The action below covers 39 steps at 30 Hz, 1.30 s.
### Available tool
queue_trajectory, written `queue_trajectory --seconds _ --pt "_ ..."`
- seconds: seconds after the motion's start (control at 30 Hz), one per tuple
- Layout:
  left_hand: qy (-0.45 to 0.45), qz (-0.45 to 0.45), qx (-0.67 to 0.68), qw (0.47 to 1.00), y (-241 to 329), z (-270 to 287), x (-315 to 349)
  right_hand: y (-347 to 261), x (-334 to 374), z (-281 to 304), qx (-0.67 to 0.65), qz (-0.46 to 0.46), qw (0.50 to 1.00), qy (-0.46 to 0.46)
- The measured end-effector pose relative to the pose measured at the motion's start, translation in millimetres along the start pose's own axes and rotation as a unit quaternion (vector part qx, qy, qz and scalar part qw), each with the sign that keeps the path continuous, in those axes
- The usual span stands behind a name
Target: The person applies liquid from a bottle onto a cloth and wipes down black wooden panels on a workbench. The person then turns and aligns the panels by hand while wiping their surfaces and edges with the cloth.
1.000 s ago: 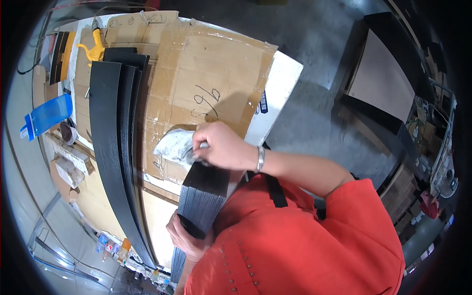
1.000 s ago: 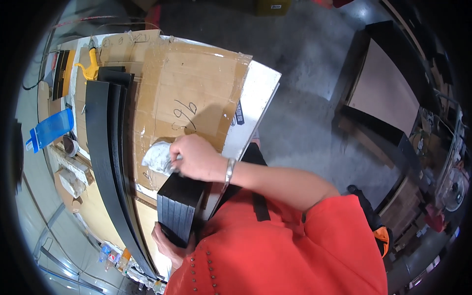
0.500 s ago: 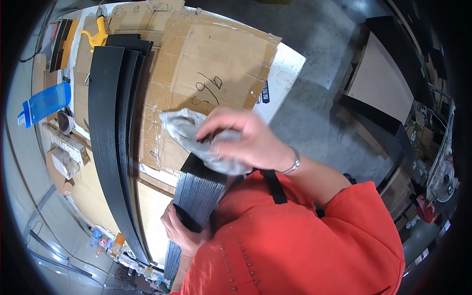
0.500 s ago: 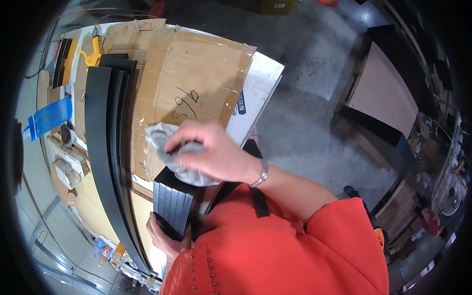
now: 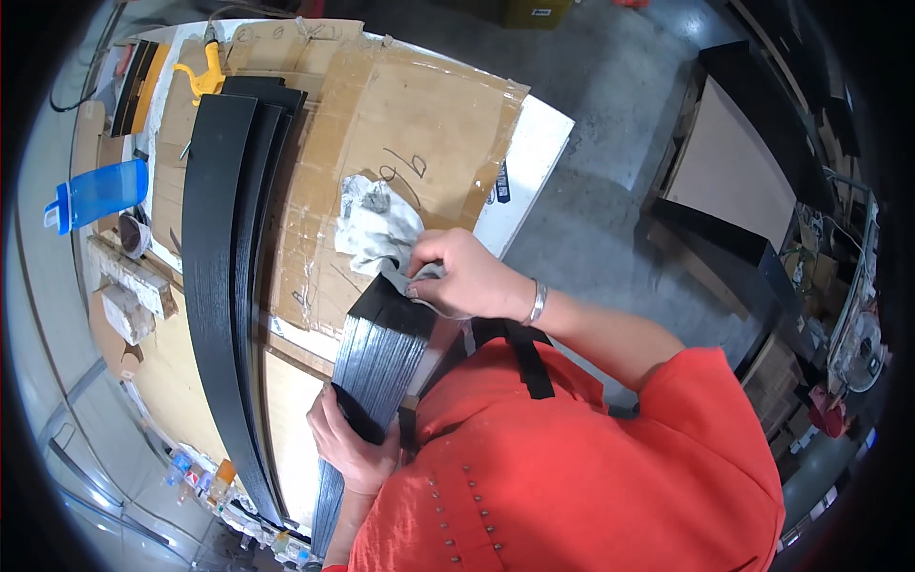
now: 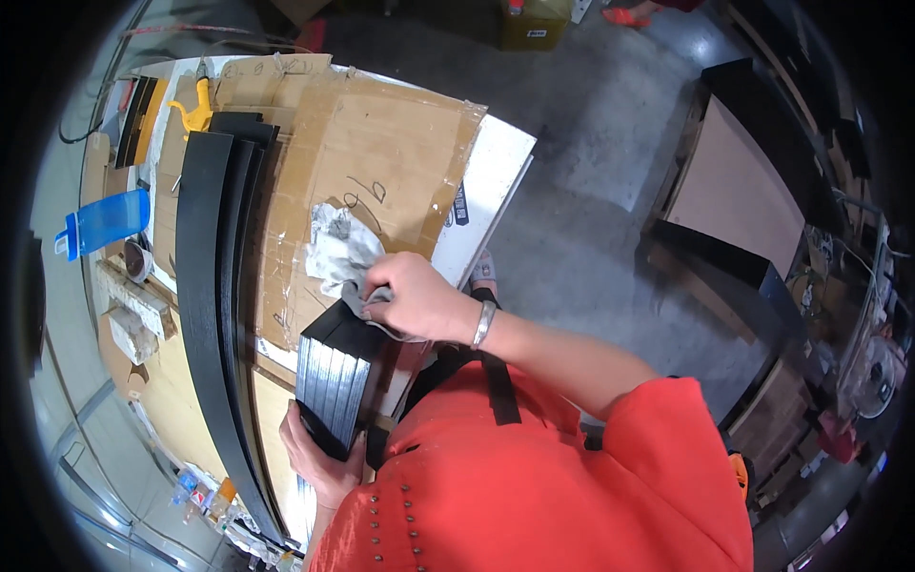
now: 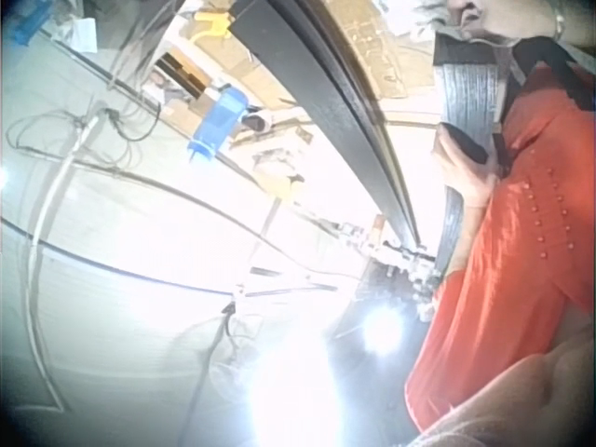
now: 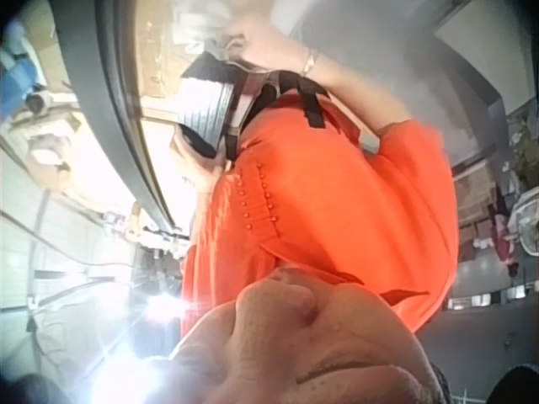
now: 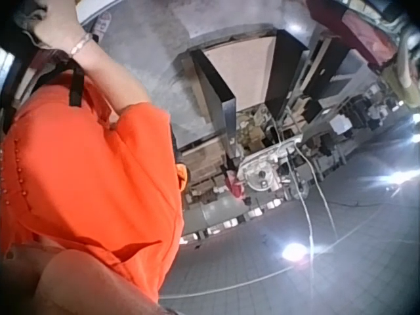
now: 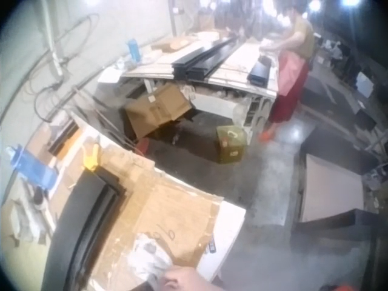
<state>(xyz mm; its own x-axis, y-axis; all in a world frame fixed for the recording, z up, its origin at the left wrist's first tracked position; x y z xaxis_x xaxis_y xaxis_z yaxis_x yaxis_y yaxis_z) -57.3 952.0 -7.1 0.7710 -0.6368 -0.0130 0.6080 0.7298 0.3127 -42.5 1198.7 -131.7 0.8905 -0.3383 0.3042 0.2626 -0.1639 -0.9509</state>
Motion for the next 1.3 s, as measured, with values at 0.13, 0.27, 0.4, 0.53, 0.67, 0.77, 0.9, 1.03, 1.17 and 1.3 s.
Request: queue_trajectory --seconds 0.13,0.27,0.4,0.53,0.67,0.77,0.9,1.03,1.17,1.3 --pt "-0.033 -0.016 -0.005 0.999 0.2 -3.4 -0.8 -54.4 16.0 -2.7 -0.101 0.086 0.99 -0.049" --pt "-0.058 -0.002 -0.001 0.998 0.4 -4.1 -1.6 -15.5 4.4 -0.9 0.041 0.066 0.997 0.018" --pt "-0.041 -0.004 -0.027 0.999 -0.7 -7.3 -3.2 -16.8 1.3 -0.7 -0.089 -0.011 0.994 -0.059" --pt "-0.037 -0.012 -0.029 0.999 0.6 -1.0 3.5 -38.5 15.9 -2.8 -0.113 0.056 0.991 -0.047" --pt "-0.035 0.0 -0.023 0.999 -4.0 -8.0 2.8 4.9 -1.9 1.7 -0.08 0.0 0.996 -0.032" --pt "-0.023 0.008 -0.007 1.0 -7.2 -7.9 6.9 -39.7 10.5 -5.1 -0.136 0.097 0.984 -0.055" --pt "-0.02 -0.007 -0.028 0.999 -7.1 -5.7 8.3 0.8 1.0 6.5 0.054 0.044 0.997 0.015" --pt "-0.019 -0.009 -0.028 0.999 -8.9 -7.7 7.9 -12.7 0.1 6.7 -0.131 0.016 0.991 0.015" --pt "-0.02 -0.024 -0.051 0.998 -2.8 -6.2 5.4 -43.4 3.5 -12.9 -0.143 0.083 0.986 -0.019" --pt "-0.028 -0.034 -0.055 0.998 2.5 -6.3 -0.7 11.8 -5.6 3.7 0.064 0.037 0.997 0.023"
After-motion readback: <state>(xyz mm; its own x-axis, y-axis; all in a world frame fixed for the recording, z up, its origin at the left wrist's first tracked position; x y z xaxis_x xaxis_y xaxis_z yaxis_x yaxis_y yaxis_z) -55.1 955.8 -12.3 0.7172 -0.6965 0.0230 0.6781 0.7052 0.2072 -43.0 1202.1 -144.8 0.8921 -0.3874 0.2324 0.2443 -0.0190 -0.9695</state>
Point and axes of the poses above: each hand's wrist, its own x-axis away from the middle knuckle, its own z-axis out of the back of the hand, y = z × x, the point moved 7 cm from there along -x, towards the middle knuckle, and after that the axes turned 7 degrees about y, right-handed, at the moved point
